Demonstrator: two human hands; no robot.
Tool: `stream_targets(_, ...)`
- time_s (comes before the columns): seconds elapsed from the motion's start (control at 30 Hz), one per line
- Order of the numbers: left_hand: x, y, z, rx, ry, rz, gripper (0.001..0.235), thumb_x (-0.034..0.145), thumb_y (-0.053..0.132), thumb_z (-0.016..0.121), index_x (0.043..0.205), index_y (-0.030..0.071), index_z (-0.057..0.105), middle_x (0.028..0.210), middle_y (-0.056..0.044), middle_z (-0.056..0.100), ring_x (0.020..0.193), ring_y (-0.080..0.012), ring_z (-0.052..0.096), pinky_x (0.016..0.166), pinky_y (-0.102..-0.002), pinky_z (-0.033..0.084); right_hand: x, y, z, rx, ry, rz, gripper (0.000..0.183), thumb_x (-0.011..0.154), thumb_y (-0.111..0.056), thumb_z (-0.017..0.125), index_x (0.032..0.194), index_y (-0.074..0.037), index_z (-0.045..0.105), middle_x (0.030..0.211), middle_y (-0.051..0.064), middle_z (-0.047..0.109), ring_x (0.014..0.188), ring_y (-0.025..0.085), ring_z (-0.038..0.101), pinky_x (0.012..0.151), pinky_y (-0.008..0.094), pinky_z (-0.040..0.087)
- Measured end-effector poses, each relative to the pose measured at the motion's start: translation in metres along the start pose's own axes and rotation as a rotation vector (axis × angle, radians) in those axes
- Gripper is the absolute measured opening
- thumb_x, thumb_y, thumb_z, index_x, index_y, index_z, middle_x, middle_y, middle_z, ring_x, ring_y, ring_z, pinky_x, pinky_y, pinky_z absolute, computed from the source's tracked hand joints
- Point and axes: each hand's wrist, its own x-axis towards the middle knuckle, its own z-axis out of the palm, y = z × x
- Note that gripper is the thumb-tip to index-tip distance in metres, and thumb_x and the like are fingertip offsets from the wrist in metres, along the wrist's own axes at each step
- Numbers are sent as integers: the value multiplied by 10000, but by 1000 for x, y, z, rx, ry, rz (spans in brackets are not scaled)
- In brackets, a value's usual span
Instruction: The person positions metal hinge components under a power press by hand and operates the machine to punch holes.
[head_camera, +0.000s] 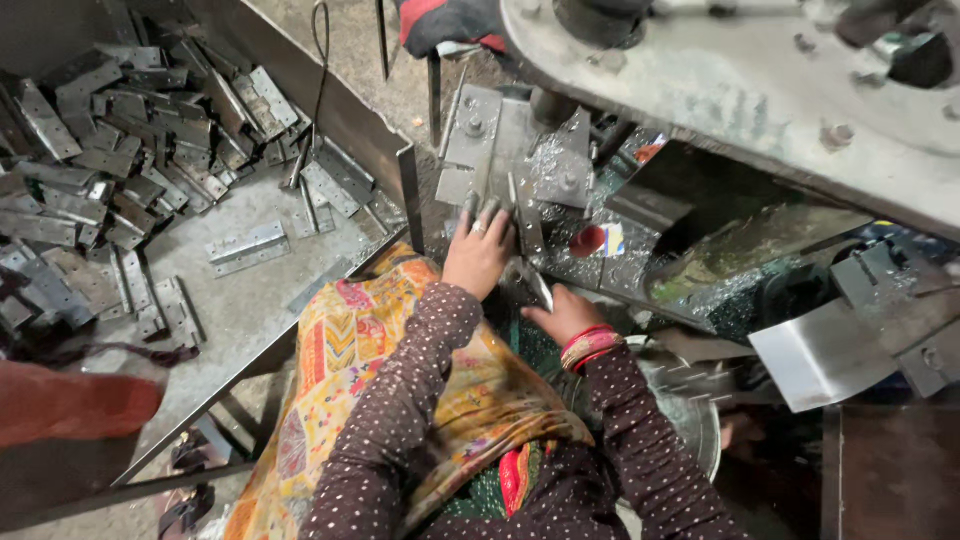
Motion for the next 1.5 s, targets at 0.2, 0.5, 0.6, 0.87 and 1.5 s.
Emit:
stream_targets(0.2, 31, 8, -4, -336, -48, -322, 199, 1042, 119, 542, 1206, 24, 601, 1270, -175, 599, 1122, -359, 611, 997, -509, 513, 4, -3, 0, 74, -26, 5, 688, 768, -638, 761, 1055, -24, 643, 1036, 285, 697, 993, 489, 664, 831, 545, 534)
stream_targets(0.5, 59, 0, 25, 171, -69, -226, 198, 880, 166, 636, 1051, 68, 647, 1311, -148, 593, 1050, -291, 662, 963, -489, 517, -1, -1, 1, 34, -8, -3, 693, 788, -658, 760, 1012, -17, 627, 929, 264, 718, 910, 473, 695, 779, 540, 549)
stream_targets(0.6, 43, -7, 23, -37, -269, -352, 377, 950, 142, 608, 1304, 15, 631, 1443, -208, 542, 1088, -345, 614, 960, -490, 489, 0, 2, 6, 38, 1, -14, 710, 763, -669, 764, 990, -12, 622, 905, 254, 722, 882, 472, 698, 759, 542, 550)
stream_targets(0.87, 34, 2, 4, 172, -258, -319, 544, 910, 299, 590, 1332, -43, 618, 1397, -152, 553, 1414, -292, 445, 1209, -548, 255, 1, -1, 3, -13, -25, -7, 714, 761, -672, 767, 991, -16, 603, 916, 253, 719, 884, 472, 695, 756, 544, 548)
stream_targets(1.5, 33, -4, 30, 73, -185, -275, 344, 875, 161, 575, 1145, 1, 715, 1334, -166, 610, 1295, -331, 540, 1117, -545, 372, -6, 13, 34, -61, 32, -51, 584, 787, -445, 824, 1045, -8, 535, 858, 268, 703, 811, 486, 697, 680, 561, 562)
